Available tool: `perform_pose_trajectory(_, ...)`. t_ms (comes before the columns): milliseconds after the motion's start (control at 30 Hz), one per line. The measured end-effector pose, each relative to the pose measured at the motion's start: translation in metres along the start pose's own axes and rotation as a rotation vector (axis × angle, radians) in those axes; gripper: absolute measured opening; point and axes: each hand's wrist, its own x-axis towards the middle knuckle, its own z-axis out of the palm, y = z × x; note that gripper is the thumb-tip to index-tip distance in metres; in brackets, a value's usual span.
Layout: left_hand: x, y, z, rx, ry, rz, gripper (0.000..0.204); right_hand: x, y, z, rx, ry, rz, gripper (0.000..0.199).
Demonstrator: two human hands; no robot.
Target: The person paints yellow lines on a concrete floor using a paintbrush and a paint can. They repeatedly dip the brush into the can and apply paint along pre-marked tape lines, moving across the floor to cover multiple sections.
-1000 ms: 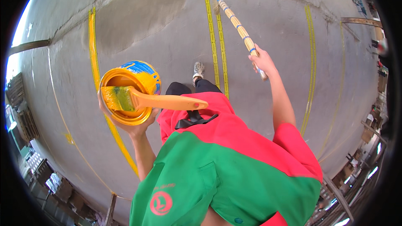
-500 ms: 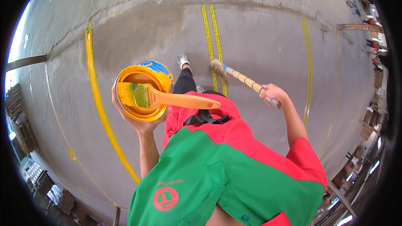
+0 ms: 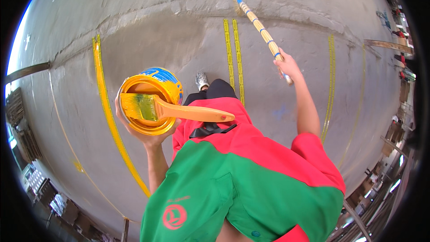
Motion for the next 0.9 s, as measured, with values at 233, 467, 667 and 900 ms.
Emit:
perform_pose_trajectory(233, 0.034, -0.015, 0.030, -0.053, 0.045, -0.070, 0.135, -0.026, -0.019, -0.072, -0.337, -0.266, 0.126, 0.075)
perform_pose_trajectory(467, 0.018, 0.001, 0.029, 0.109, 0.137, -0.099, 0.133, 0.052, 0.003, -0.039, -0.479, -0.241, 0.081, 0.070)
perform_pose_trajectory(667, 0.034, 0.047, 0.055, 0.194, 0.116, -0.041, 0.125, 0.096, -0.010, -0.050, -0.358, -0.001, -0.071, 0.075)
perform_pose_trajectory(900, 0.064, 0.055, 0.074, 0.208, 0.065, 0.027, 0.125, 0.028, -0.033, -0.119, -0.203, -0.164, 0.064, 0.074)
